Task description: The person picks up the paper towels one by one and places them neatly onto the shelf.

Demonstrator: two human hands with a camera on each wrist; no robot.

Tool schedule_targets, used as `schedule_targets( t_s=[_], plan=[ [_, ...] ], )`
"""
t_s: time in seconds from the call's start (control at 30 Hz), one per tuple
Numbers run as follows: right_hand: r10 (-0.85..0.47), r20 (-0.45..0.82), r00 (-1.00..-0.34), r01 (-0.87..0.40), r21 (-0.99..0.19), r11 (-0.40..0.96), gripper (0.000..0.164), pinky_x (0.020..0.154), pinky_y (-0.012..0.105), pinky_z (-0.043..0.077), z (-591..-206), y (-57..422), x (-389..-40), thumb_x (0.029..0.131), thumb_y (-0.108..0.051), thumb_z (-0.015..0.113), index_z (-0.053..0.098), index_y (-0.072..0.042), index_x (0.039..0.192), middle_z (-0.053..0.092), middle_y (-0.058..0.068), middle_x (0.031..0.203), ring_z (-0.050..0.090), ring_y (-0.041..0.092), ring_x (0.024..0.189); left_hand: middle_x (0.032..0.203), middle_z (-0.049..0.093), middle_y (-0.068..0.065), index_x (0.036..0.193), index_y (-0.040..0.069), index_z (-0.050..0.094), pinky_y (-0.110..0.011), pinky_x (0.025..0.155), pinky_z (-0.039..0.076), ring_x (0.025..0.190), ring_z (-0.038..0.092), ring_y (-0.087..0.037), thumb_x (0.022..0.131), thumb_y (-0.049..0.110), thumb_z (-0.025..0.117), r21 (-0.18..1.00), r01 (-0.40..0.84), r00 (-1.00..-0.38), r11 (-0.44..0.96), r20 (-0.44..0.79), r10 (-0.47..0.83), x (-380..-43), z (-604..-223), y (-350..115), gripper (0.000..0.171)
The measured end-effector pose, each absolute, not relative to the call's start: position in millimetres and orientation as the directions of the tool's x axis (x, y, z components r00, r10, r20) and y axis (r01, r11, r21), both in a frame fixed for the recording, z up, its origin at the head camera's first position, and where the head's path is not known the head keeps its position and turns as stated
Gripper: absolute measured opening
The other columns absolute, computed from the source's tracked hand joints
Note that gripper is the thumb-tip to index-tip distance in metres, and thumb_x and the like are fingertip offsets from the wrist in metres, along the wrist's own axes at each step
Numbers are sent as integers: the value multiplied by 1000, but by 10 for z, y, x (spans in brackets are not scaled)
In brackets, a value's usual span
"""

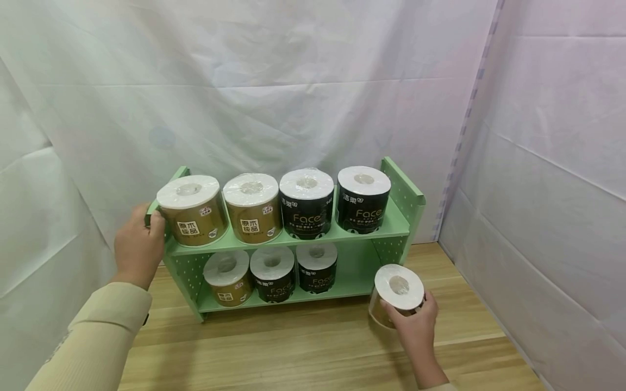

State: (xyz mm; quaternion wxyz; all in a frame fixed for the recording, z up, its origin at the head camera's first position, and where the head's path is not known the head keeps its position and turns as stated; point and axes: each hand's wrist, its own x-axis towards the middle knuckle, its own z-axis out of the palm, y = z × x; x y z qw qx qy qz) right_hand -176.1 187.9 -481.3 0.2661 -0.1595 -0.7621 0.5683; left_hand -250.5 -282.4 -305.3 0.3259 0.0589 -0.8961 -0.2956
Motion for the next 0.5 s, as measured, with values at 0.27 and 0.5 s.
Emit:
schedule_targets(
  t_s=[0.27,0.5],
  plan=[
    [535,233,-812,-64,-947,315,101,107,54,31,-4757,1789,-1786,63,-8,89,27,11,140,34,29,133,36,38,126,98,59,-26,123,-1,55,-54,69,39,79,50,-41,98,29,31,567,88,-779,819,552,-298,-2507,-3059,-2825,46],
    [525,226,-820,-57,-946,319,102,108,57,30,-4752,1745,-1812,63,-10,89,27,9,141,34,29,134,35,39,126,97,59,-25,121,-1,56,-51,66,38,78,49,-40,98,29,31,564,93,-775,821,558,-296,-2512,-3058,-2829,45]
  ],
)
